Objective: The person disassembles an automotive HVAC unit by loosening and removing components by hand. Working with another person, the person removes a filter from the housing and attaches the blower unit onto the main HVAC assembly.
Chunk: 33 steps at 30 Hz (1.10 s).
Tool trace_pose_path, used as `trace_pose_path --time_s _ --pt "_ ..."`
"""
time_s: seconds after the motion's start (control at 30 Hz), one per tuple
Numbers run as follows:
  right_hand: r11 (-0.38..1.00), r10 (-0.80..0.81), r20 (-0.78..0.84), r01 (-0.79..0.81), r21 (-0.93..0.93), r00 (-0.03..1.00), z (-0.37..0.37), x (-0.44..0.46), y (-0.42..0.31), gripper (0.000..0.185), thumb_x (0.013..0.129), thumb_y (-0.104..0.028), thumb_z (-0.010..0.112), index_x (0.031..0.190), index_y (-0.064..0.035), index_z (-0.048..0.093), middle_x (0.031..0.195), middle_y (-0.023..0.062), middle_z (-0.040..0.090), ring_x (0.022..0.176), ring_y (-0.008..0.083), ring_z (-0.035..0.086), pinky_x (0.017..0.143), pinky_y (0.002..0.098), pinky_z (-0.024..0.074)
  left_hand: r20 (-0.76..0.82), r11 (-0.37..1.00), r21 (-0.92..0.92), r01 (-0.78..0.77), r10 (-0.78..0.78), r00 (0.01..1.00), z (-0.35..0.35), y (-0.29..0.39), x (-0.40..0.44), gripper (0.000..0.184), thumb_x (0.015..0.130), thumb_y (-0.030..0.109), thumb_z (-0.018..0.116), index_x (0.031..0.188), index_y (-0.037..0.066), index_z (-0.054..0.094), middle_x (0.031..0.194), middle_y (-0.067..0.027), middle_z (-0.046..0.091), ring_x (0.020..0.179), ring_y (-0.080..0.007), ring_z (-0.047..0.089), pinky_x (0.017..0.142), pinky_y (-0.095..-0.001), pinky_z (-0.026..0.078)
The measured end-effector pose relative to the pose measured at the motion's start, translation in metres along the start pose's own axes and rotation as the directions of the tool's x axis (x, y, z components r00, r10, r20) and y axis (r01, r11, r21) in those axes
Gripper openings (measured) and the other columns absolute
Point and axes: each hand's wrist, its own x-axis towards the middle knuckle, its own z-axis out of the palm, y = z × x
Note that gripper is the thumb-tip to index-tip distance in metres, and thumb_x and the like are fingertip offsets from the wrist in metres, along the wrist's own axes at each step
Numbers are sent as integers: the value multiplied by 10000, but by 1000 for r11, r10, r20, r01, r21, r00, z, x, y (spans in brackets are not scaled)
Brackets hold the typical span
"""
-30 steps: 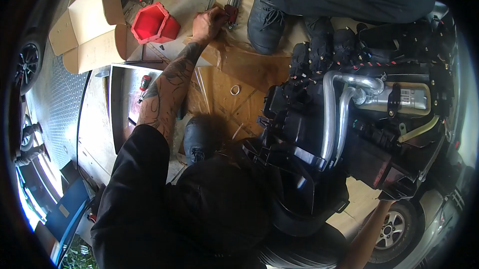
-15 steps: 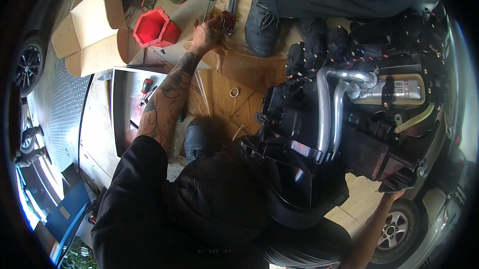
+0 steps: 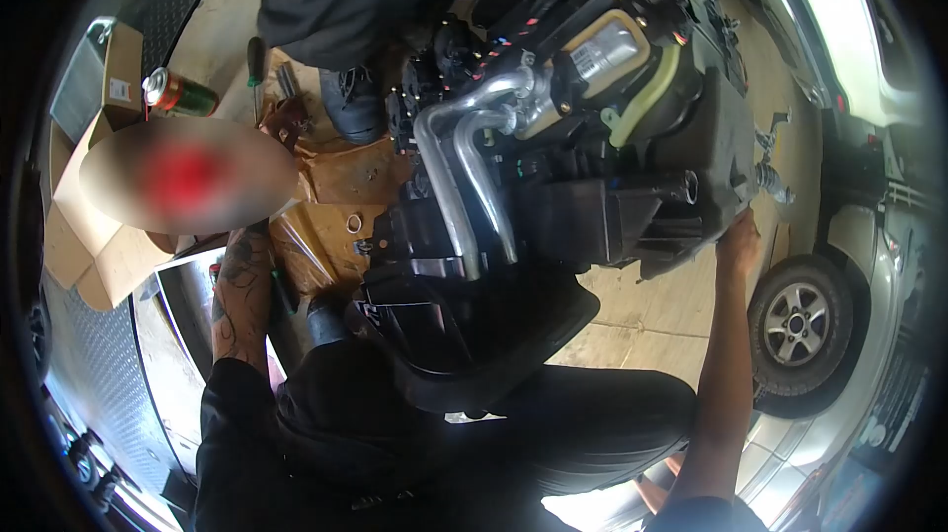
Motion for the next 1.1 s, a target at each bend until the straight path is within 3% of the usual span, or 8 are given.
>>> trace_pose_path --time_s 0.37,0.43,0.63,0.7,0.83,0.9,1.03,1.1 --pt "994 111 18 -111 -7 994 -31 -3 -38 419 1078 -385 332 1154 -111 639 1072 242 727 1004 477 690 863 574 538 155 975 206 82 -115 981 -2 -3 -8 190 857 157 765 1045 143 748 1503 -85 582 1474 -389 428 1182 -622 283" --pt "991 134 19 -135 8 991 -31 -2 -41 426 1077 -391 331 1152 -109 642 1082 243 725 1014 475 688 874 570 537 101 999 -16 42 -40 994 5 -15 -13 181 855 178 771 1034 153 755 1493 -92 591 1467 -404 433 1181 -649 257" --pt "972 222 53 -225 66 974 -44 -2 -55 455 1080 -410 324 1146 -104 654 1103 241 724 1031 469 687 893 566 534 275 987 102 123 -146 950 -11 6 -13 128 828 163 792 950 141 761 1631 -161 406 1534 -454 281 1248 -490 225" --pt "967 238 62 -242 75 969 -50 -5 -60 466 1081 -415 320 1148 -100 657 1103 245 723 1024 468 690 889 568 537 209 995 -10 -103 103 972 -12 10 -14 123 840 144 781 942 95 734 1614 -218 411 1536 -463 266 1265 -495 172" --pt "970 228 52 -231 69 972 -58 -3 -66 444 1081 -396 346 1139 -78 652 1082 257 723 984 464 704 867 560 554 74 991 61 -117 113 991 -36 47 -6 108 898 110 749 952 54 674 1565 -292 441 1514 -423 347 1244 -471 227" --pt "969 232 65 -236 72 971 -50 -5 -60 424 1081 -382 360 1135 -74 647 1062 260 725 963 462 708 856 557 559 14 842 -498 208 -232 973 -63 89 -15 97 980 88 690 981 33 609 1356 -268 637 1342 -353 570 1101 -406 425" --pt "982 68 34 -73 172 997 -42 1 -38 305 1047 -325 488 1137 -78 643 1027 236 727 984 442 697 869 540 556 140 630 -730 265 -241 960 -106 195 -26 96 1045 96 621 1033 20 563 894 -61 672 834 -152 674 771 -247 502" --pt "968 46 42 -55 246 998 -72 -10 -30 340 1012 -358 551 1100 -53 672 1024 225 728 966 451 693 869 541 549 248 394 -857 332 -250 936 -125 246 -8 94 1040 101 632 1058 33 570 843 -66 674 729 -129 652 695 -259 516"
